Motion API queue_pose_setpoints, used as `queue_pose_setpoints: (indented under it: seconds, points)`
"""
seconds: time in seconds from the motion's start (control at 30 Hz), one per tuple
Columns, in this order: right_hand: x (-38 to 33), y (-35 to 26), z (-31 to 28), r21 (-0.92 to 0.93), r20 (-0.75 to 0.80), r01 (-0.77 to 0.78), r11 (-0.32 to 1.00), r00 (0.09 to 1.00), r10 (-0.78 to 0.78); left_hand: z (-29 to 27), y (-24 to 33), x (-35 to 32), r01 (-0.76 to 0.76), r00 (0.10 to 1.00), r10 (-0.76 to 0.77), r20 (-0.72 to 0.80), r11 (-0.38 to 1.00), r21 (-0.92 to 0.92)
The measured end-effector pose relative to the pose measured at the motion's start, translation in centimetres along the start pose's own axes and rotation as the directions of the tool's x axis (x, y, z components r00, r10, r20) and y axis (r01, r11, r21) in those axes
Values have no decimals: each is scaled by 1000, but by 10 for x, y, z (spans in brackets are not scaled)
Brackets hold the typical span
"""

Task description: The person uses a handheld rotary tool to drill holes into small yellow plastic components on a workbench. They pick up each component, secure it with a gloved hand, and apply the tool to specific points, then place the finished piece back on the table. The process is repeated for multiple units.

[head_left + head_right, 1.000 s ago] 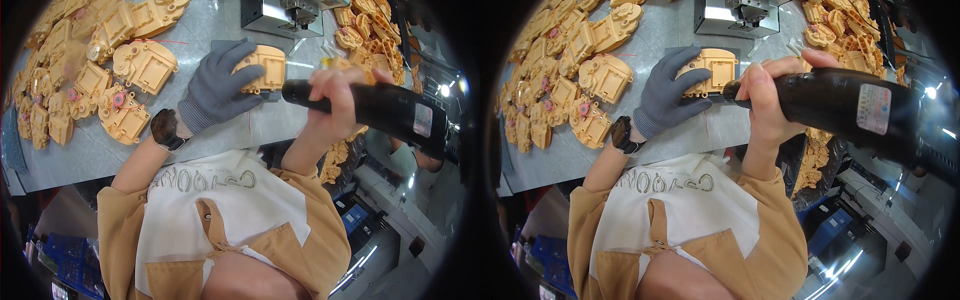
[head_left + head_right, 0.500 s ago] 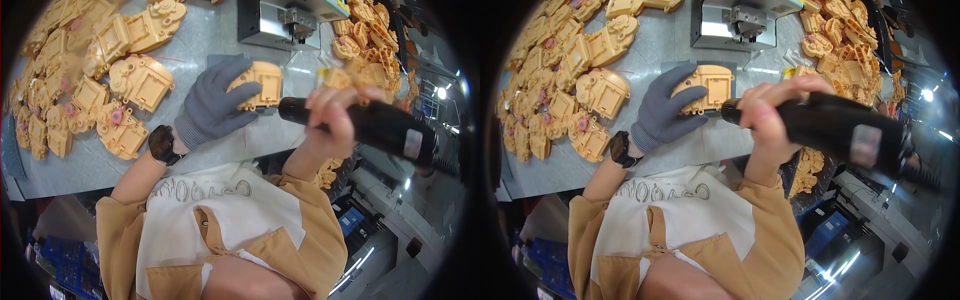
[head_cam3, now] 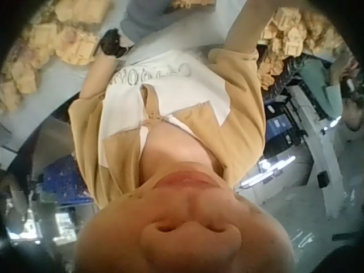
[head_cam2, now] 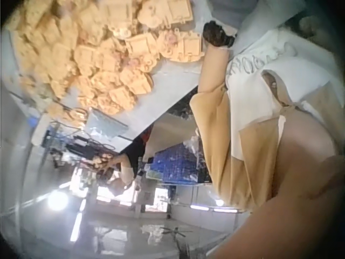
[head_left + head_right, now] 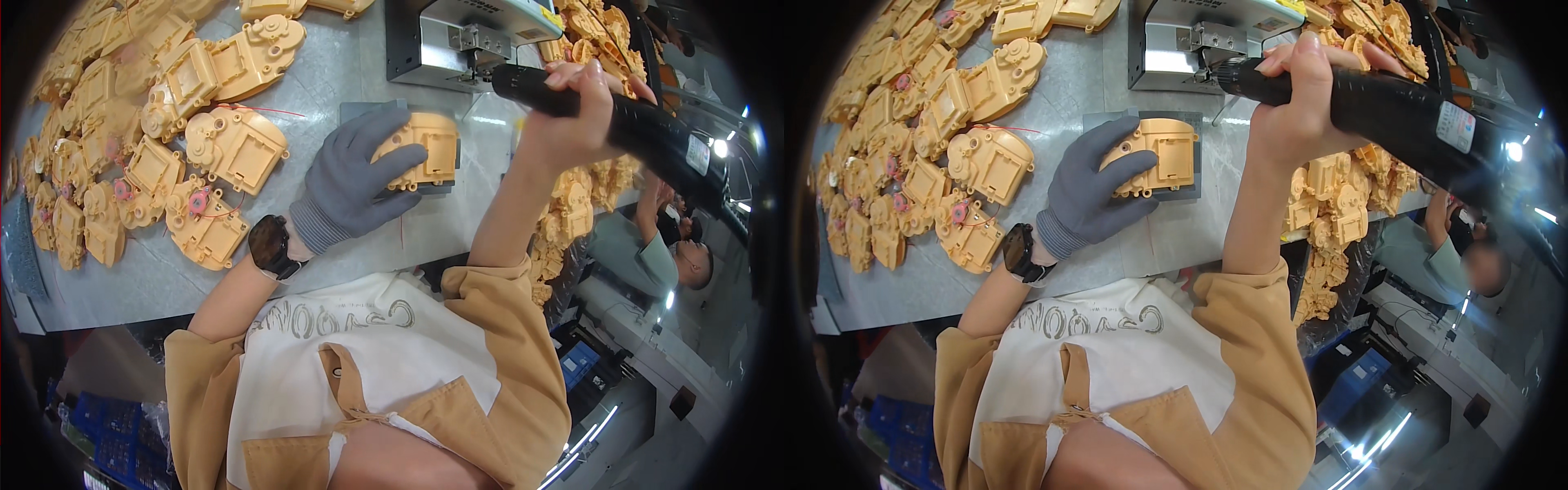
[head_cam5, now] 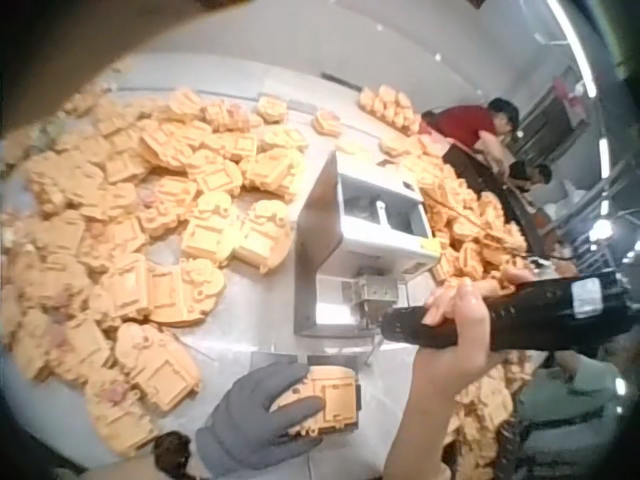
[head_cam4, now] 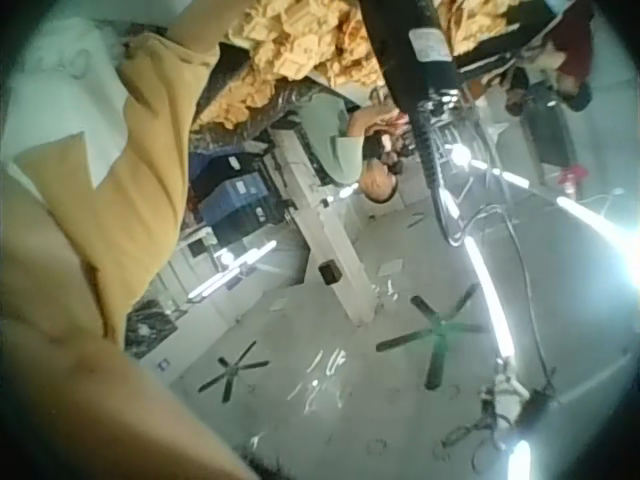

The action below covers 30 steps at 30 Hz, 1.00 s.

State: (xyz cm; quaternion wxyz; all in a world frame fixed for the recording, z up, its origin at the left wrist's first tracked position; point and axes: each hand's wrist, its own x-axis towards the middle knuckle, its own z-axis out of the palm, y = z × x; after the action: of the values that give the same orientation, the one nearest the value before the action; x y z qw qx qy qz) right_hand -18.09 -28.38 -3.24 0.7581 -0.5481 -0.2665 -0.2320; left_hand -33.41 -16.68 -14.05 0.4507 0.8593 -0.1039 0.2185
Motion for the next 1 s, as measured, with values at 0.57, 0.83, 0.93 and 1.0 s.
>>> queue_pose_setpoints:
  seconds: [0.57, 0.83, 0.93, 1.0]
  points:
    - [-64, -67, 6, 246, 285, -266, 932, 939, 192, -3, 0, -4, 77, 991, -77, -110, 997, -8]
    - [-79, -66, 2, 311, 295, -322, 894, 927, 231, -3, -3, -5, 15, 992, -10, -126, 999, 39]
    - [-83, -66, 1, 317, 286, -326, 890, 928, 238, -8, -3, -6, 11, 995, -5, -97, 999, 54]
    - [-83, -66, -2, 309, 306, -325, 894, 924, 230, -10, -2, -6, 17, 998, -12, -69, 996, 82]
